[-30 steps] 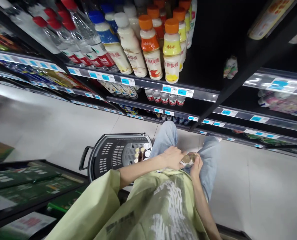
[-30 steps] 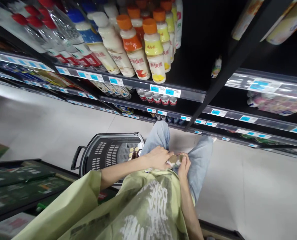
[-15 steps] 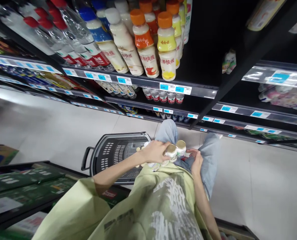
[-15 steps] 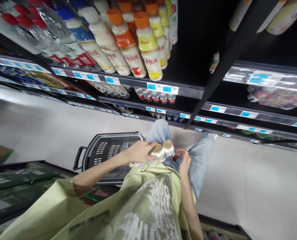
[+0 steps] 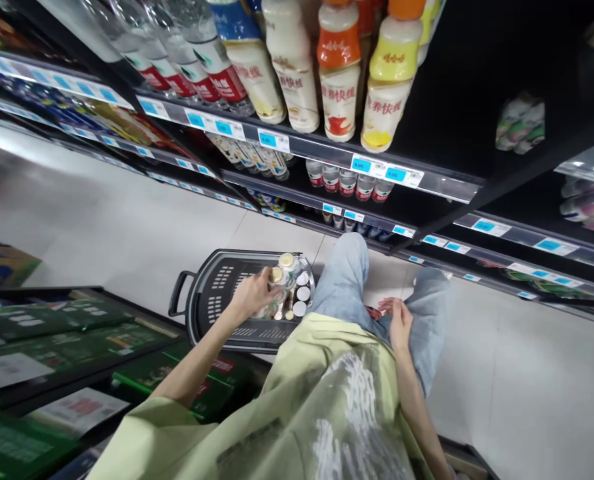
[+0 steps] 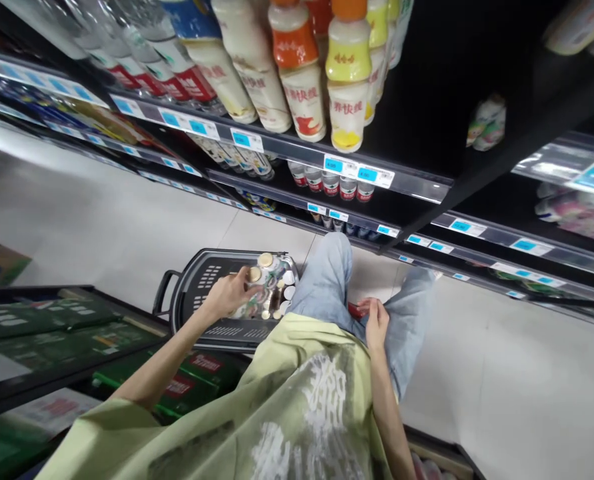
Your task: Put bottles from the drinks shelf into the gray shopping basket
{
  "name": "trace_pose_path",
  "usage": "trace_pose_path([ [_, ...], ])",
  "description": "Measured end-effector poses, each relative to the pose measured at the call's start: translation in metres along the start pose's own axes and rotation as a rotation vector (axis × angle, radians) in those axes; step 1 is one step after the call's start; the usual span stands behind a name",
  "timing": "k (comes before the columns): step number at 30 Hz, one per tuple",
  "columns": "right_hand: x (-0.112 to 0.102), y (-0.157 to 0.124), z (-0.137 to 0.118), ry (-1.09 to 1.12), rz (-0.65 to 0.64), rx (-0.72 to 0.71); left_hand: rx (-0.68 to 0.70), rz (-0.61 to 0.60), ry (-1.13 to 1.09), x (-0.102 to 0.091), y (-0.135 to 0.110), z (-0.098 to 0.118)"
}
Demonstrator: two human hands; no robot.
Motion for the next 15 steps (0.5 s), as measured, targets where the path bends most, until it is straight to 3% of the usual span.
trace_pose_path([
  [10, 0.009, -0.004, -0.001, -0.178, -0.080, 0.011, -0.308, -0.258, -0.031, 0.155, 0.058, -0.109],
  [15, 0.013, -0.003, 0.001, -0.245, -0.106, 0.042, -0.436, -0.311, -0.157, 0.204, 0.077, -0.135],
])
Point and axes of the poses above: each hand's wrist, its own y-axis towards the middle knuckle, its own x-axis out of the palm, z = x × y, the point moved 5 cm from there along y, towards the middle knuckle, and after that the axes turned 11 degrees about -x, right-handed, at the moved point
